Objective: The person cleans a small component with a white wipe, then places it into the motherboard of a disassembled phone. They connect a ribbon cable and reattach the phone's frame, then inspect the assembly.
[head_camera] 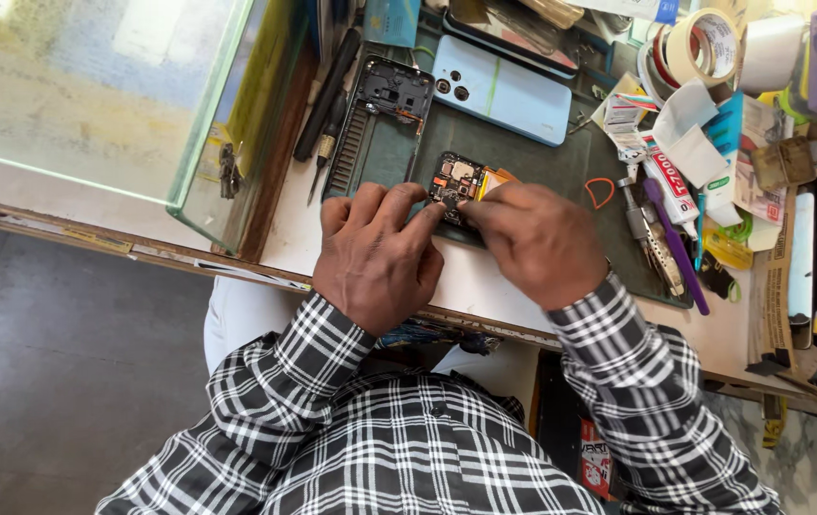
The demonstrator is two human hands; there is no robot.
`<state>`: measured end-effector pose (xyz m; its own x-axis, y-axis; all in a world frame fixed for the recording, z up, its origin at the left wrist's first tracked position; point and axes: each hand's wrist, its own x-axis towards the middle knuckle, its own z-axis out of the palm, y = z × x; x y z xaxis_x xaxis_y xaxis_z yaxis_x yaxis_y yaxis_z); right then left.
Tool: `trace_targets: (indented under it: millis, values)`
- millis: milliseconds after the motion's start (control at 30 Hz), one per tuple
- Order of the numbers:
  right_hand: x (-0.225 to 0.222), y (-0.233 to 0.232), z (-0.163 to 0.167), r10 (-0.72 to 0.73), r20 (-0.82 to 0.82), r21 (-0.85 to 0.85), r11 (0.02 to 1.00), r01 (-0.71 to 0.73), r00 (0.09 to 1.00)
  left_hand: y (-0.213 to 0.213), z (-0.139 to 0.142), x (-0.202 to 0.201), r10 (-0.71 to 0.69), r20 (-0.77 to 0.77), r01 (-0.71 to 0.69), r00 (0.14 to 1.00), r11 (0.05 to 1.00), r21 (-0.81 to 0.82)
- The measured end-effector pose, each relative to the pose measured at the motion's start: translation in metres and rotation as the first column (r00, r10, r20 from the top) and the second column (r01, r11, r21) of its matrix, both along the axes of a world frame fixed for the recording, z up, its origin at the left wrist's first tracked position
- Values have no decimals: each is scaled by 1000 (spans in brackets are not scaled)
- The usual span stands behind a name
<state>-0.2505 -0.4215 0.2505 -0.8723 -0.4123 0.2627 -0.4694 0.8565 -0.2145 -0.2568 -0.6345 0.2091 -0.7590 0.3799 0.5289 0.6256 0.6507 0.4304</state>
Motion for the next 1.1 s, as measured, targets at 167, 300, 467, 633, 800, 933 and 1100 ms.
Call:
trace_targets:
  millis: [167,300,467,633,800,933,1100]
  values:
    - [8,-10,-2,-19,-52,229,973,30,998,1,2,1,5,8,-5,1000,1000,-11]
    - [13,-15,0,-82,-106,194,976,102,991,3,3,1,8,5,-8,1000,1000,0]
    - [36,-10,-6,-143,-59,-51,989,140,988,6,0,2,6,1,-6,1000,999,-47]
    - [54,28,-12,-266,-59,-178,951,252,962,8,-1,2,-6,-25,4,1000,997,-76]
    - [67,87,-9,-508,-34,-79,860,504,861,11,-3,1,5,-28,-7,1000,996,-87]
    - [77,111,-14,-606,151,-50,784,619,781,15,-6,2,16,-26,-18,1000,996,-89]
    - [80,114,-22,-577,126,-95,803,588,807,17,-6,2,-4,-19,2,1000,995,-98]
